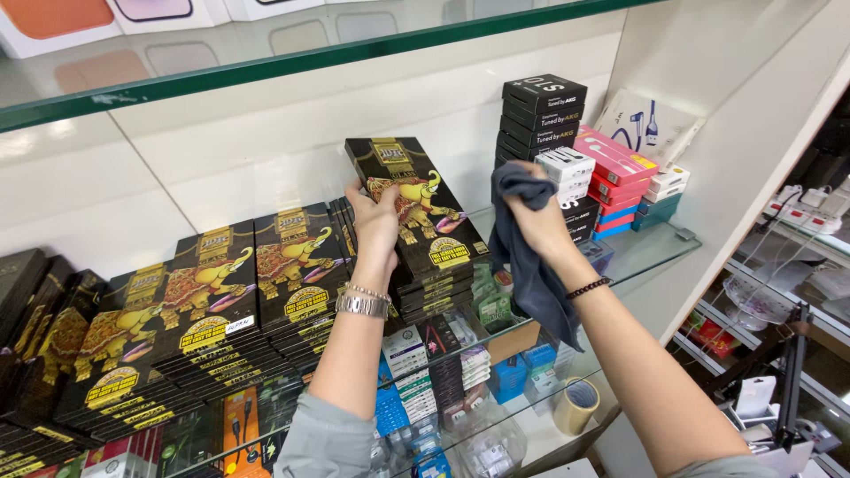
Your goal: The person wipes dust off boxed phone accessories displayed on a glass shelf using a gray cloth, lifting each box to wipe its surfaces and then replacing it in the row. They continue box by box along the shelf, also wiping the glass surface and rearranging other boxed items such as cable packaging.
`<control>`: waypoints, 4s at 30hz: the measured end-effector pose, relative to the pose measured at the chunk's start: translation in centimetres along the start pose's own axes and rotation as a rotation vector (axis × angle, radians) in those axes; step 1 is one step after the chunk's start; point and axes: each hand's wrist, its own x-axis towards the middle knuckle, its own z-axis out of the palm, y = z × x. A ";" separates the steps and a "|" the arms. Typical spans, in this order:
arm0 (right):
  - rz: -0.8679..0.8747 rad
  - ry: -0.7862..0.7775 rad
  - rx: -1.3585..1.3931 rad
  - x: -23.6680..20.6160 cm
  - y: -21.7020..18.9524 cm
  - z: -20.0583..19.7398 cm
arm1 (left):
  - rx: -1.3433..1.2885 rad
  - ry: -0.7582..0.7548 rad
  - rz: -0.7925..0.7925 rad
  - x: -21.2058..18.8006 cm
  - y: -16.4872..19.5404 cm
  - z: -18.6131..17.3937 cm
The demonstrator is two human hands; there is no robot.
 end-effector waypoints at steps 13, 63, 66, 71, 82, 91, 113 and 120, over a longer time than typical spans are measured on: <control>0.269 -0.052 -0.032 -0.8 1.2 0.7 | 0.496 -0.107 -0.080 2.3 2.6 0.1; -0.257 -0.828 -0.581 -6.5 7.6 -2.1 | 0.778 -0.648 0.516 -10.3 -12.5 5.7; -0.233 -0.813 -0.662 -5.3 8.2 -1.5 | 0.864 -0.661 0.526 -10.2 -12.6 6.0; -0.133 -0.660 -0.883 1.4 11.9 5.8 | 0.803 -0.636 0.462 -10.3 -12.1 6.2; -0.234 -0.736 -0.705 -6.5 7.0 -1.0 | 0.826 -0.631 0.458 -10.6 -12.2 5.6; -0.325 -0.654 -0.600 -4.5 9.1 0.6 | 0.873 -0.650 0.488 -10.7 -11.5 5.6; -0.283 -0.248 -0.758 -13.0 3.1 -5.0 | 0.740 -0.651 0.286 -11.5 -12.9 6.4; -0.014 -0.044 -0.923 -10.4 3.2 -8.8 | 0.749 -0.635 0.204 -11.8 -13.1 6.7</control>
